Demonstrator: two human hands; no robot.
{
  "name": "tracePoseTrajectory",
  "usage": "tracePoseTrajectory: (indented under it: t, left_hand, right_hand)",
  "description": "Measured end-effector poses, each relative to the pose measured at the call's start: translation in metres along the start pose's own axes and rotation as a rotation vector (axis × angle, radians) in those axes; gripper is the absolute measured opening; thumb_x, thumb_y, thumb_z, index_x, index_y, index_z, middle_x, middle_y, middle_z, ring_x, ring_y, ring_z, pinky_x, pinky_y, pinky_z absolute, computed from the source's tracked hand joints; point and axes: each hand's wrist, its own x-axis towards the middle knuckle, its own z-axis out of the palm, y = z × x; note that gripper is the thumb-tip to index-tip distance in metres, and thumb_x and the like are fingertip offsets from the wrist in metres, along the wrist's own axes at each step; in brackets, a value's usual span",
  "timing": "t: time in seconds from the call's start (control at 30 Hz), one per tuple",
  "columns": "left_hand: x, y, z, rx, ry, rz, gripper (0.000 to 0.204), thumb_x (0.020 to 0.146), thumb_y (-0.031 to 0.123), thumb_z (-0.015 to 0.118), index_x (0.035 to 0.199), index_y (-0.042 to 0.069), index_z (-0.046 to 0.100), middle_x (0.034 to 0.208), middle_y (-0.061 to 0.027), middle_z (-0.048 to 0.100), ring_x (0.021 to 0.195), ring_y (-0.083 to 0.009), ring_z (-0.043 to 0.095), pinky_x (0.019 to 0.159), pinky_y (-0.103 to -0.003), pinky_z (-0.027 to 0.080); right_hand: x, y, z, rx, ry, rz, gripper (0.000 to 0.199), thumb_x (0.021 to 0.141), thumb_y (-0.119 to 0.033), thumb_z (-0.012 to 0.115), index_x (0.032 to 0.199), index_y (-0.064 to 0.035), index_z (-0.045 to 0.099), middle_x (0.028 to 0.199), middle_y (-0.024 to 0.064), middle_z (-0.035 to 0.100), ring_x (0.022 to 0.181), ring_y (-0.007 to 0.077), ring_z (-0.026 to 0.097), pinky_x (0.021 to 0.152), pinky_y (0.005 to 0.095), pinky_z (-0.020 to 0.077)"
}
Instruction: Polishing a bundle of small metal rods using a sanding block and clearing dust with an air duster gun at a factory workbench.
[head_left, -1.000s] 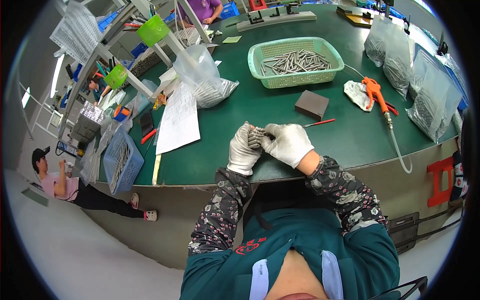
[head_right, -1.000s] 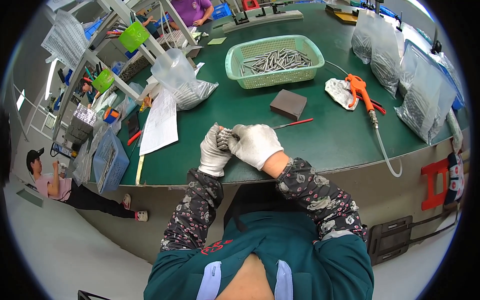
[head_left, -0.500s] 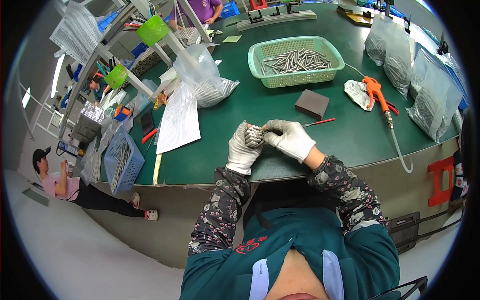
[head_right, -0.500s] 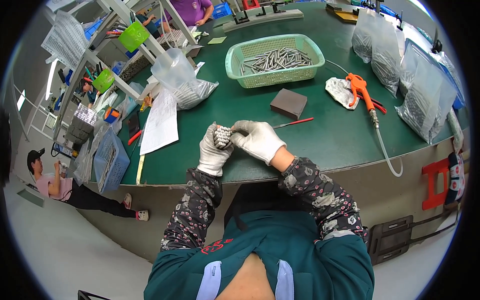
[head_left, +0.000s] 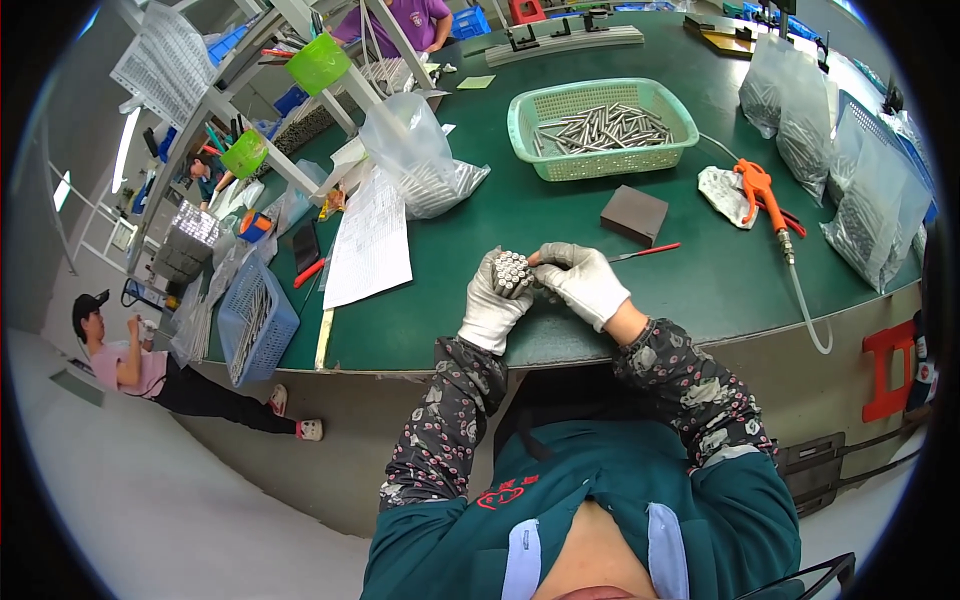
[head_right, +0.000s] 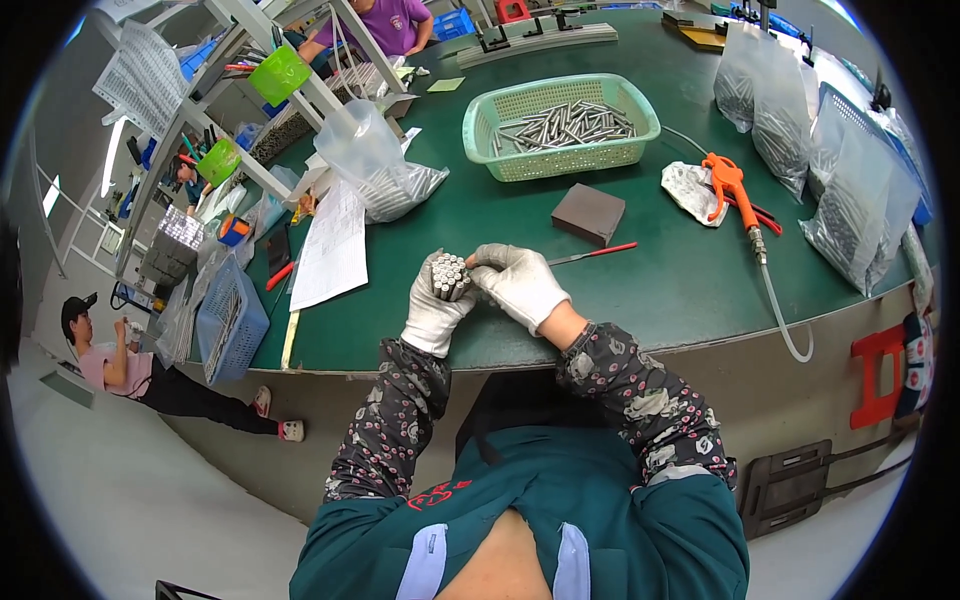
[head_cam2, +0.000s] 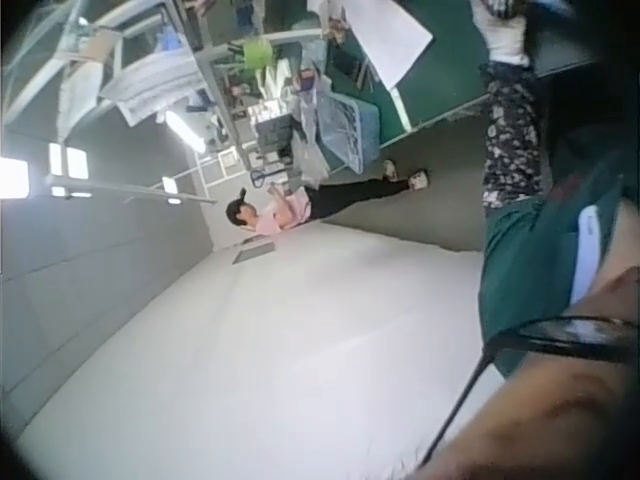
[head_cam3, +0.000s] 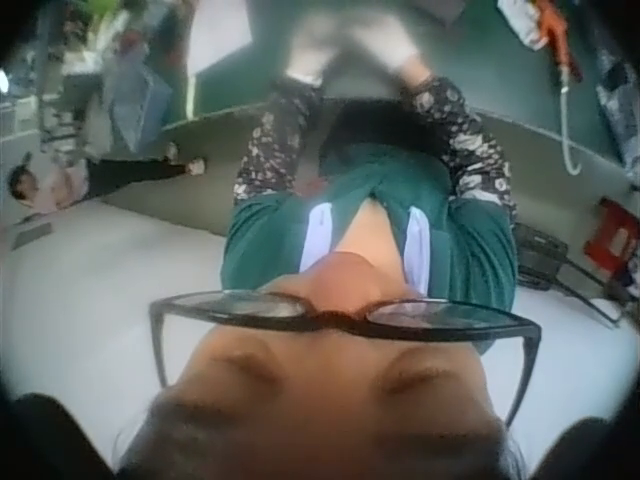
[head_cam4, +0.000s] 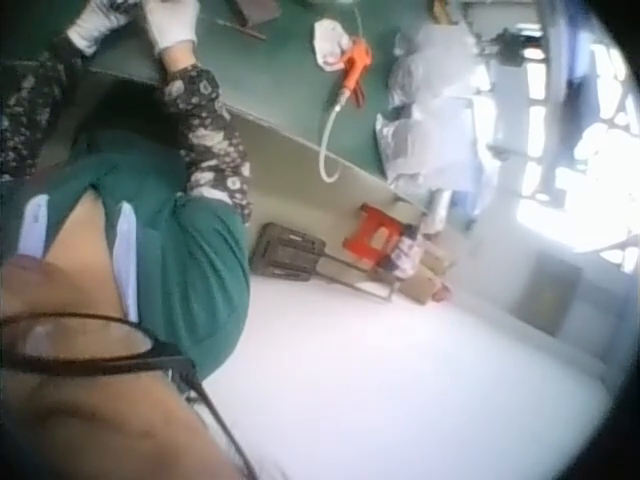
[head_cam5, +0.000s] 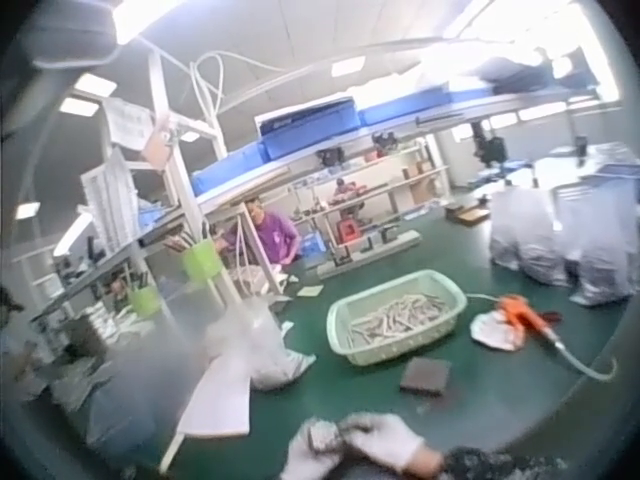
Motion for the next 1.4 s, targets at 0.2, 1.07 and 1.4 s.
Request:
tracePoseTrajectory:
  t: [0.2,1.07,1.4]
  left_hand:
    - [0.000,0.005,-0.005,-0.073,-0.074,-0.005,0.063,0.061,-0.016,0.059,0.118,0.003,0.037,0.099,-0.0020,0.051,0.089,-0.0114,0.053,0.077,-0.023,0.046]
    - [-0.004,0.042,-0.001,-0.326,-0.062,-0.244,0.029,0.069,-0.011,0.063,0.092,0.004,0.055,0.082,-0.0044,0.060,0.072,-0.0115,0.059,0.063,-0.021,0.047]
    - [-0.003,0.020,0.000,-0.337,-0.137,-0.139,0.058,0.060,-0.010,0.070,0.111,0.004,0.047,0.100,-0.0047,0.057,0.092,-0.0145,0.056,0.081,-0.027,0.047]
  right_hand:
    - [0.000,-0.006,0.004,0.010,-0.015,-0.004,0.016,0.078,-0.007,0.054,0.091,0.0020,0.060,0.067,0.0027,0.057,0.055,0.0060,0.050,0.052,0.0198,0.0423]
    - [0.000,-0.006,0.007,0.543,-0.113,0.133,0.011,0.081,-0.007,0.055,0.091,-0.0014,0.054,0.075,0.0058,0.057,0.061,0.0124,0.055,0.054,0.0232,0.0460]
    - [0.004,-0.015,0.007,-0.035,0.012,0.114,0.022,0.081,-0.023,0.059,0.085,-0.0021,0.055,0.060,0.0020,0.052,0.045,0.0071,0.044,0.041,0.0198,0.0357]
